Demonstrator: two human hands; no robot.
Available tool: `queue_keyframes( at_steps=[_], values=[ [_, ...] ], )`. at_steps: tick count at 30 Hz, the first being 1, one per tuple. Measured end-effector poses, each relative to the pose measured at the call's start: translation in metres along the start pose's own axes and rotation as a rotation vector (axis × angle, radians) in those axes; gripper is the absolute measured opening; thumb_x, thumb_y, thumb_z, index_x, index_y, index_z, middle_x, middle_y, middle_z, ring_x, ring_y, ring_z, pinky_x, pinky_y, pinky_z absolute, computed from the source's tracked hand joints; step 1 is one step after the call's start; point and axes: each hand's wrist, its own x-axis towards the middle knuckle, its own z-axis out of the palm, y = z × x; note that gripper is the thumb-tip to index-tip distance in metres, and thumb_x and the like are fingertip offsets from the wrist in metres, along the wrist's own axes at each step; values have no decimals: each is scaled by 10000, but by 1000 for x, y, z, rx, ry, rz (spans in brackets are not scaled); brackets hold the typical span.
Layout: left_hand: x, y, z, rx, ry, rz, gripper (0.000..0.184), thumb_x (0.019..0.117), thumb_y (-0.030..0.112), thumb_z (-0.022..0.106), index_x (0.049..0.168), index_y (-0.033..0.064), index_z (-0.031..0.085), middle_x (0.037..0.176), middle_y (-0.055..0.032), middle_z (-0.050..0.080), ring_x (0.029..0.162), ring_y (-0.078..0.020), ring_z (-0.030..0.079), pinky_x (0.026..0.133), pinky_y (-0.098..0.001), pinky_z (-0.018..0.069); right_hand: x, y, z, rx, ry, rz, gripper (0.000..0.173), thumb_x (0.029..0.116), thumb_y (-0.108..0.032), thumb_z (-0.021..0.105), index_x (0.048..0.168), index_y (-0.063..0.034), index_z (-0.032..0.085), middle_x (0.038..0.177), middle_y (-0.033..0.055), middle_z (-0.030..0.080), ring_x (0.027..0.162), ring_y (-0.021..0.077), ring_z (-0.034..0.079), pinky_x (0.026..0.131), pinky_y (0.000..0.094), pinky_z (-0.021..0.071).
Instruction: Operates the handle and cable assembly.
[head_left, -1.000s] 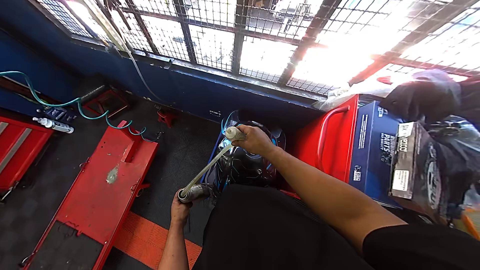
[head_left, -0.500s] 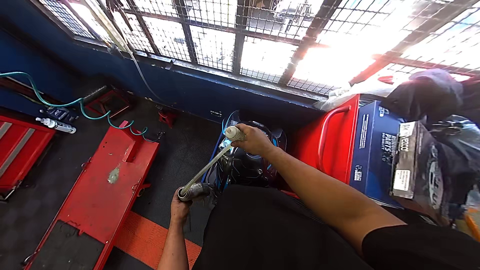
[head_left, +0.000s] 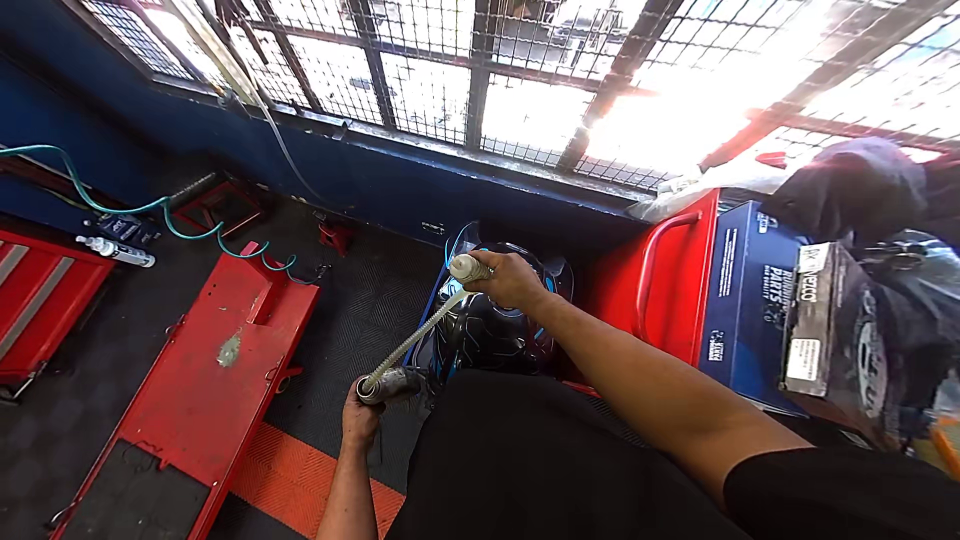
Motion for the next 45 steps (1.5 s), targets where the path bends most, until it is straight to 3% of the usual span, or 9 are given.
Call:
queue_keyframes(
  at_steps=[4, 6, 10, 13, 23, 25, 33, 45],
  values=[
    [0, 1, -2, 18, 2, 3, 652, 602, -111, 752, 1227, 37, 637, 1111, -107, 734, 1008, -201, 717, 836, -423, 628, 3, 4, 0, 81, 88, 62, 302, 864, -379, 810, 1158, -331, 762, 1011, -37, 778, 946, 157, 735, 843, 561, 591],
    [1, 3, -2, 32, 3, 2, 659, 600, -103, 746, 1235, 34, 634, 1112, -108, 736, 1012, -196, 717, 840, -425, 627, 1, 2, -2, 98, 129, 124, 198, 855, -376, 813, 1033, -296, 784, 916, -45, 772, 866, 150, 731, 774, 552, 584],
    [0, 2, -4, 15, 14, -2, 661, 602, -110, 744, 1237, 27, 629, 1122, -113, 731, 1020, -204, 714, 848, -422, 625, -1, 1, 1, 124, 153, 193, 175, 844, -386, 818, 858, -223, 756, 787, -20, 738, 739, 162, 703, 679, 542, 559],
    [0, 1, -5, 11, 14, -11, 672, 600, -120, 739, 1246, 25, 624, 1121, -118, 729, 1013, -204, 714, 839, -420, 625, -1, 4, 1, 200, 111, 164, 174, 866, -362, 813, 932, -208, 770, 810, 1, 751, 694, 166, 710, 656, 510, 592],
    [1, 1, 2, 16, 1, -33, 651, 616, -98, 755, 1240, 34, 628, 1120, -114, 731, 1011, -202, 718, 836, -420, 630, 1, -2, 0, 92, 0, 55, 334, 882, -398, 797, 1165, -235, 730, 952, 24, 761, 859, 203, 732, 783, 551, 592],
    [2, 2, 3, 8, 1, -34, 640, 614, -102, 745, 1229, 33, 631, 1119, -116, 730, 1007, -204, 715, 832, -420, 626, 1, -4, 0, 88, -8, 63, 354, 882, -402, 796, 1183, -235, 715, 947, 34, 756, 825, 212, 731, 759, 547, 599],
    [3, 1, -1, 5, 9, -26, 651, 606, -115, 745, 1230, 35, 633, 1115, -115, 731, 1001, -205, 717, 832, -419, 627, 2, -3, 1, 57, -1, 26, 452, 864, -407, 810, 1268, -253, 679, 1028, 32, 757, 938, 218, 730, 838, 562, 587],
    [2, -2, 1, 13, 5, -33, 650, 605, -117, 746, 1228, 33, 634, 1113, -117, 733, 999, -204, 719, 832, -422, 628, 2, -5, 1, 52, -32, 21, 584, 846, -384, 836, 1371, -261, 609, 1109, 55, 742, 971, 244, 726, 857, 574, 586]
  ],
)
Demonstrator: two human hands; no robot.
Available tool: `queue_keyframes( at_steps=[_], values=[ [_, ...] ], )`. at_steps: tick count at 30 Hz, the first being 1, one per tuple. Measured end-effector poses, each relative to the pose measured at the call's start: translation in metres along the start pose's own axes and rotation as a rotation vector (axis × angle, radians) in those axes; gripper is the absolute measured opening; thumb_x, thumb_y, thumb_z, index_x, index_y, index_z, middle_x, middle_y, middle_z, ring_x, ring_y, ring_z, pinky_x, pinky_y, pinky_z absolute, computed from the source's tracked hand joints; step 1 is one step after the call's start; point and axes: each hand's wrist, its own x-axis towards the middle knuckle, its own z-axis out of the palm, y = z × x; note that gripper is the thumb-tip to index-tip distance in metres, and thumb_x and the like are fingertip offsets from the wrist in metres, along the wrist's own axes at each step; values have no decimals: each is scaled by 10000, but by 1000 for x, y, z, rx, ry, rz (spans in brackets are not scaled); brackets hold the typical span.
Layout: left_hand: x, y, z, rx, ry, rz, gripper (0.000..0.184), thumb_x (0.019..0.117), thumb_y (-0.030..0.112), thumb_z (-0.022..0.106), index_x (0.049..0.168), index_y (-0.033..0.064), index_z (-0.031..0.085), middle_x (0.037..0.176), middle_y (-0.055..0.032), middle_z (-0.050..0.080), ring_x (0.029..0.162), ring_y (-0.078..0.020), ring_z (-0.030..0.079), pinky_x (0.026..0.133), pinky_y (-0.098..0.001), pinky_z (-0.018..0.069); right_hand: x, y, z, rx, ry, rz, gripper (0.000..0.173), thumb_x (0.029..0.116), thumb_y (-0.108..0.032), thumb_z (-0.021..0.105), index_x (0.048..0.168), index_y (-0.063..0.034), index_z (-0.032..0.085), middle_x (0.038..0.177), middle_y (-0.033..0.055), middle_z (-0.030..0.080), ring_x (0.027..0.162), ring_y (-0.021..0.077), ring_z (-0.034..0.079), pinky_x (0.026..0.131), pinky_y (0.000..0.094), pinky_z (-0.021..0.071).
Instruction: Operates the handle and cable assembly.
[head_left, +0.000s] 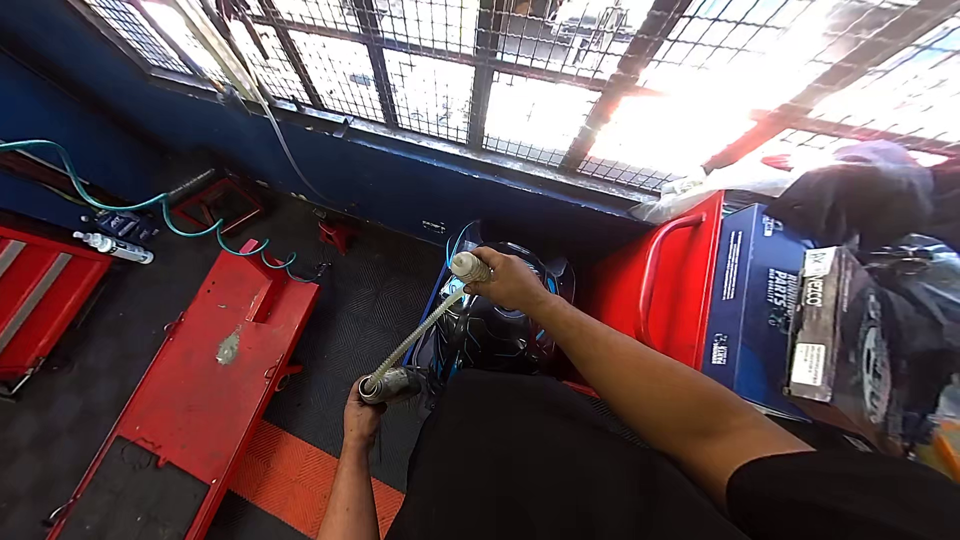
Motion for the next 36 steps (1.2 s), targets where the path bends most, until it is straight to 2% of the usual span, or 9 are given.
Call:
queue_keyframes(
  at_steps=[4, 8, 11, 14, 17, 23, 27, 31, 36],
  values=[
    [-1, 1, -1, -15, -7, 5, 644, 613, -121, 746, 1229, 30, 632, 1113, -123, 732, 1005, -214, 718, 829, -427, 629, 1, 0, 0, -28, -20, 1, 648, 825, -393, 858, 1399, -258, 590, 1148, 68, 734, 1037, 265, 713, 893, 596, 570],
    [-2, 5, -1, -25, -6, 10, 643, 607, -125, 743, 1222, 30, 636, 1117, -126, 729, 1007, -218, 717, 828, -427, 628, 3, -2, -2, -132, 25, 75, 390, 832, -455, 823, 1173, -300, 713, 981, 22, 757, 919, 254, 728, 781, 606, 575],
    [-1, 3, -3, -30, -4, 18, 639, 599, -120, 742, 1212, 25, 635, 1106, -127, 730, 997, -218, 717, 822, -422, 627, 3, 1, -2, -109, 82, 140, 256, 853, -470, 794, 1012, -274, 753, 902, 1, 753, 873, 224, 724, 751, 592, 569],
    [-2, 2, -4, -18, 4, 13, 632, 608, -111, 751, 1213, 29, 638, 1107, -122, 731, 996, -210, 715, 824, -419, 624, 4, 4, 0, -61, 145, 168, 234, 844, -459, 800, 868, -233, 743, 810, -5, 732, 803, 205, 710, 700, 579, 553],
    [-3, 1, -5, -14, 11, 20, 634, 596, -108, 749, 1205, 30, 643, 1093, -117, 735, 987, -209, 718, 821, -421, 625, 5, 8, 4, -39, 151, 153, 238, 839, -462, 799, 834, -232, 739, 784, -9, 726, 780, 195, 707, 692, 573, 557],
    [-6, 2, -4, -16, 14, 4, 621, 611, -113, 749, 1208, 18, 637, 1085, -122, 737, 976, -212, 724, 805, -424, 631, 3, 6, -1, -29, 2, 70, 261, 852, -430, 816, 1030, -247, 760, 865, -11, 751, 808, 180, 720, 746, 541, 582],
    [-5, 2, -2, -50, -5, 1, 622, 619, -123, 745, 1215, 9, 626, 1092, -139, 732, 976, -225, 723, 805, -427, 630, 3, 6, 1, -52, 0, 11, 290, 861, -419, 809, 1071, -233, 736, 891, 11, 747, 840, 202, 720, 763, 552, 582],
    [-2, 5, -1, -48, -8, -1, 639, 608, -120, 739, 1223, 9, 623, 1104, -143, 728, 996, -229, 718, 816, -433, 626, 2, 1, 1, -80, -14, -9, 362, 867, -419, 805, 1176, -253, 719, 977, 28, 759, 917, 229, 729, 820, 571, 580],
    [0, 7, -2, -40, -2, 12, 631, 613, -119, 748, 1219, 8, 626, 1098, -139, 731, 988, -228, 720, 808, -432, 628, 3, 2, 4, -84, -25, -33, 491, 852, -402, 818, 1298, -273, 659, 1045, 41, 755, 964, 251, 728, 839, 593, 580]
  ],
)
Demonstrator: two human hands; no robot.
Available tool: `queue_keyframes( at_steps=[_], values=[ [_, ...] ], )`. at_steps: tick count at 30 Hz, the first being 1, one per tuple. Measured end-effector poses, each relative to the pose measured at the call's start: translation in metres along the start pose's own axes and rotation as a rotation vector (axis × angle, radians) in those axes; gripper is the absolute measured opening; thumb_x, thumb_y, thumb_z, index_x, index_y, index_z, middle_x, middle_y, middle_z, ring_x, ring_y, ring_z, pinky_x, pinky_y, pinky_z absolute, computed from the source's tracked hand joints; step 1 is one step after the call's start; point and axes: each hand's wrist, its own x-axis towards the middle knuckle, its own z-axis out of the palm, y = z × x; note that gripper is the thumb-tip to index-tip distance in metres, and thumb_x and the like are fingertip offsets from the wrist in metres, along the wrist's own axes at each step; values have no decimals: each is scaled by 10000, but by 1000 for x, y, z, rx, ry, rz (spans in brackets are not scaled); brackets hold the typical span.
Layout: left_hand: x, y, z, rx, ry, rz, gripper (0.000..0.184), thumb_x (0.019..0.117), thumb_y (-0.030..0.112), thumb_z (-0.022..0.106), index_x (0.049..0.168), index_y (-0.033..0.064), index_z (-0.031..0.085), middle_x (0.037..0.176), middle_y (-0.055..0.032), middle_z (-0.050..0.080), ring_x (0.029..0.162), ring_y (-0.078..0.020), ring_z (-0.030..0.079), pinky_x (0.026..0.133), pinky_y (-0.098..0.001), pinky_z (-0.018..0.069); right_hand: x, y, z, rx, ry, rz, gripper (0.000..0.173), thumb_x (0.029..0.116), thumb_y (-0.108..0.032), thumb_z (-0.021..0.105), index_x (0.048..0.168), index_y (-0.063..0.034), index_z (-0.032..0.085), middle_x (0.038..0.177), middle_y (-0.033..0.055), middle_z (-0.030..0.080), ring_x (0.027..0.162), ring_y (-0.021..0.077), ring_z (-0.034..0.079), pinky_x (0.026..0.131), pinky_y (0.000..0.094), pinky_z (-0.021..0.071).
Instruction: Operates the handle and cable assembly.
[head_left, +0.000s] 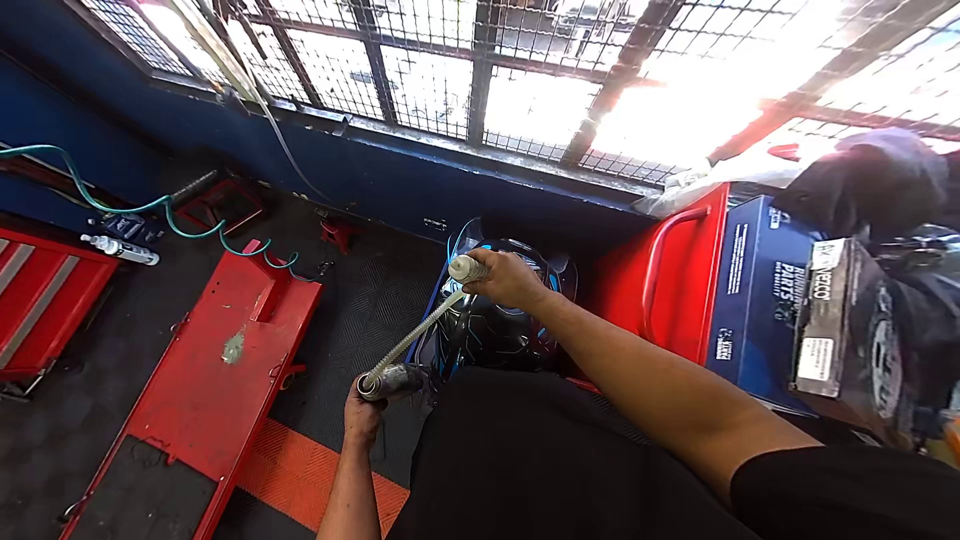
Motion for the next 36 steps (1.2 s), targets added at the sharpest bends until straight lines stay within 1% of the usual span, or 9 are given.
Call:
queue_keyframes(
  at_steps=[3, 13, 21, 23, 24, 27, 30, 34, 36],
  values=[
    [1, 2, 0, -10, -4, 5, 645, 606, -125, 740, 1226, 8, 621, 1104, -141, 729, 993, -229, 719, 807, -431, 628, -1, -3, -1, 2, -30, 6, 566, 851, -397, 827, 1362, -275, 618, 1095, 57, 747, 998, 269, 722, 861, 603, 574],
    [-1, -7, -1, 10, -1, 0, 643, 613, -119, 746, 1230, 17, 628, 1107, -130, 731, 996, -220, 718, 827, -423, 626, -1, -9, -1, -20, -51, 22, 666, 839, -409, 838, 1431, -279, 561, 1147, 69, 734, 1036, 285, 714, 880, 609, 569],
    [-3, -9, 0, 28, 14, 1, 642, 599, -108, 747, 1216, 28, 633, 1090, -117, 736, 981, -205, 720, 811, -418, 626, -1, -9, -2, 13, -53, 17, 686, 812, -440, 859, 1416, -275, 579, 1183, 60, 723, 1079, 266, 699, 919, 604, 557],
    [-3, -9, -1, 18, 10, 5, 640, 604, -117, 741, 1218, 24, 632, 1089, -121, 735, 983, -209, 720, 812, -419, 626, -2, -9, -3, 15, -48, 9, 635, 812, -440, 859, 1375, -276, 614, 1169, 44, 728, 1077, 251, 698, 926, 591, 557],
    [-3, -8, -1, 10, 7, 7, 637, 609, -122, 741, 1220, 21, 633, 1091, -126, 734, 987, -211, 719, 815, -420, 626, -3, -8, -2, 7, -35, 5, 587, 816, -448, 853, 1335, -275, 639, 1130, 37, 738, 1044, 246, 708, 901, 588, 566],
    [-3, -8, 0, 9, 8, 2, 640, 603, -124, 740, 1218, 21, 636, 1097, -129, 733, 987, -211, 718, 812, -421, 624, -5, -6, -2, -59, 7, 32, 405, 829, -472, 827, 1169, -279, 721, 984, 19, 758, 928, 240, 727, 805, 592, 577],
    [-5, -8, -2, 15, 10, 12, 633, 592, -109, 749, 1202, 19, 636, 1084, -121, 736, 981, -207, 719, 807, -417, 626, -7, -3, 0, -25, 71, 113, 273, 840, -479, 802, 1030, -286, 762, 903, -20, 759, 873, 198, 730, 766, 578, 582],
    [-6, -7, -5, 9, 20, 15, 636, 586, -124, 747, 1198, 6, 631, 1079, -127, 736, 981, -210, 720, 812, -419, 626, -7, -1, 2, 56, 135, 188, 246, 839, -470, 801, 879, -232, 754, 804, -11, 732, 791, 191, 710, 708, 562, 562],
    [-7, -8, -6, 15, 21, 14, 639, 582, -122, 742, 1199, 8, 634, 1084, -127, 734, 984, -213, 719, 817, -421, 626, -7, -1, 3, 54, 123, 200, 249, 837, -474, 798, 861, -230, 753, 791, -10, 730, 777, 192, 708, 693, 562, 560]
  ],
)
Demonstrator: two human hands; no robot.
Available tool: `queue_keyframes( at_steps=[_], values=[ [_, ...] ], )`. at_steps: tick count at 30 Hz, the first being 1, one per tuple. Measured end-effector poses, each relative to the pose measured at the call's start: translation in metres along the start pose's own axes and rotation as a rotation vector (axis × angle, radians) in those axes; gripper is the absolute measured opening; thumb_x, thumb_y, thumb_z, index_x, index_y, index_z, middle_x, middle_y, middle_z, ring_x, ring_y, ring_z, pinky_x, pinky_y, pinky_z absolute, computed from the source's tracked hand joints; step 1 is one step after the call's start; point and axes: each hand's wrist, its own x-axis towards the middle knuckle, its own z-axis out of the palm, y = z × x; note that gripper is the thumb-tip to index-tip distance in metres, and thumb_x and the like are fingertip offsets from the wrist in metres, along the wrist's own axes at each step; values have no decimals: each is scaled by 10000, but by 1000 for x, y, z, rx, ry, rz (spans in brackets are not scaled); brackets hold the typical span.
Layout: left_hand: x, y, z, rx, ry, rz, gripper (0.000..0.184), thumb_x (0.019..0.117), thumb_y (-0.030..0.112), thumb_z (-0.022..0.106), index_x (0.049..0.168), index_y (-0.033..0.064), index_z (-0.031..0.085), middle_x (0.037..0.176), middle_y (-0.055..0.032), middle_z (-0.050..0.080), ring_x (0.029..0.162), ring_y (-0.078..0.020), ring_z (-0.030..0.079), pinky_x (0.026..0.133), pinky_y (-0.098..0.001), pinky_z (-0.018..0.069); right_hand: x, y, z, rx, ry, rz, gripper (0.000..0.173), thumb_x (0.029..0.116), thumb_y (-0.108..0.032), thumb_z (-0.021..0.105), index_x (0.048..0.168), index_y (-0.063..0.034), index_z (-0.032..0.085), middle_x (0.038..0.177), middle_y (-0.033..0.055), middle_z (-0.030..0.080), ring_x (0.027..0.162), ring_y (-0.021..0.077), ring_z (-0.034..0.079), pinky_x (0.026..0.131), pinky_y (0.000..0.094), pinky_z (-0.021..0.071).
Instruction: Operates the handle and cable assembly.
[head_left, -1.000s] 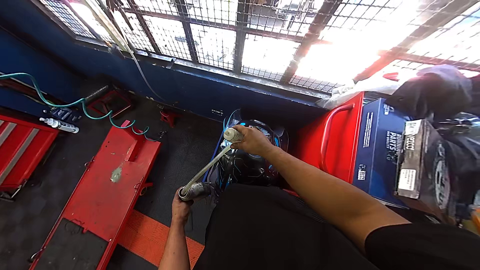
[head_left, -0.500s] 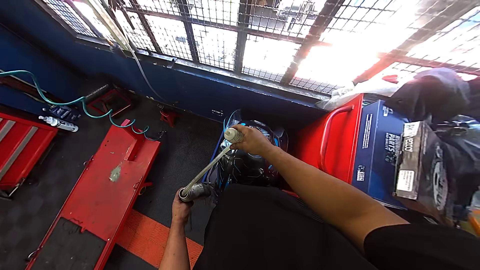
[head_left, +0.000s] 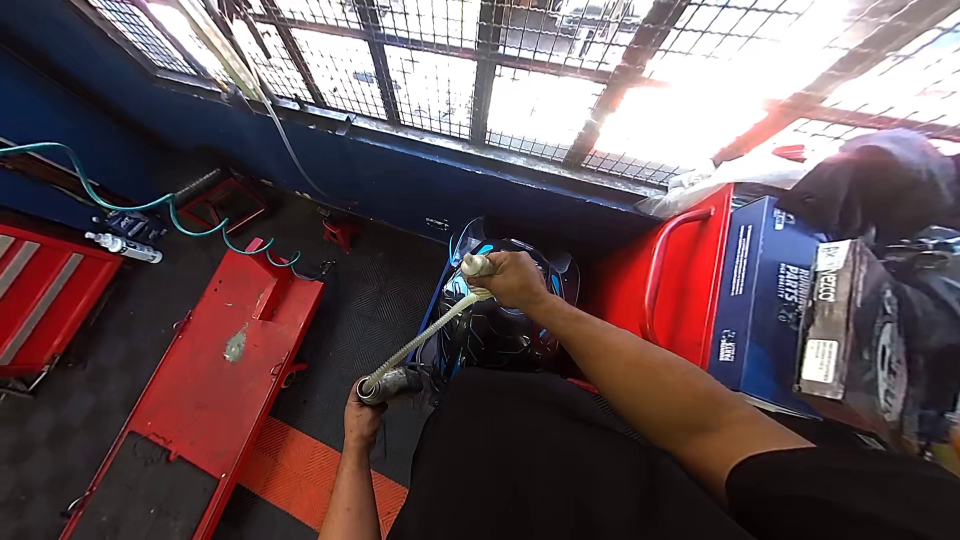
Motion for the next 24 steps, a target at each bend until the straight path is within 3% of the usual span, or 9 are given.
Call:
queue_keyframes(
  at_steps=[3, 11, 24],
  values=[
    [0, -2, -1, 10, 7, -4, 635, 585, -121, 743, 1198, 10, 639, 1081, -124, 735, 980, -210, 718, 814, -418, 625, 3, 4, 3, 23, -12, -51, 267, 838, -477, 801, 886, -222, 738, 800, -5, 726, 778, 191, 706, 701, 558, 563],
    [1, 1, 6, -4, -13, -24, 624, 621, -131, 739, 1220, 6, 625, 1102, -138, 728, 991, -221, 717, 819, -424, 626, 3, 1, 3, -7, -112, -154, 357, 862, -433, 809, 1153, -245, 722, 946, 19, 756, 880, 216, 729, 787, 567, 586],
    [5, 6, 3, 26, -11, -14, 637, 598, -111, 754, 1209, 26, 636, 1086, -120, 734, 983, -208, 719, 822, -418, 624, 4, -4, 3, 27, -146, -152, 506, 862, -398, 823, 1317, -269, 644, 1066, 43, 753, 964, 240, 729, 850, 570, 584]
  ],
)
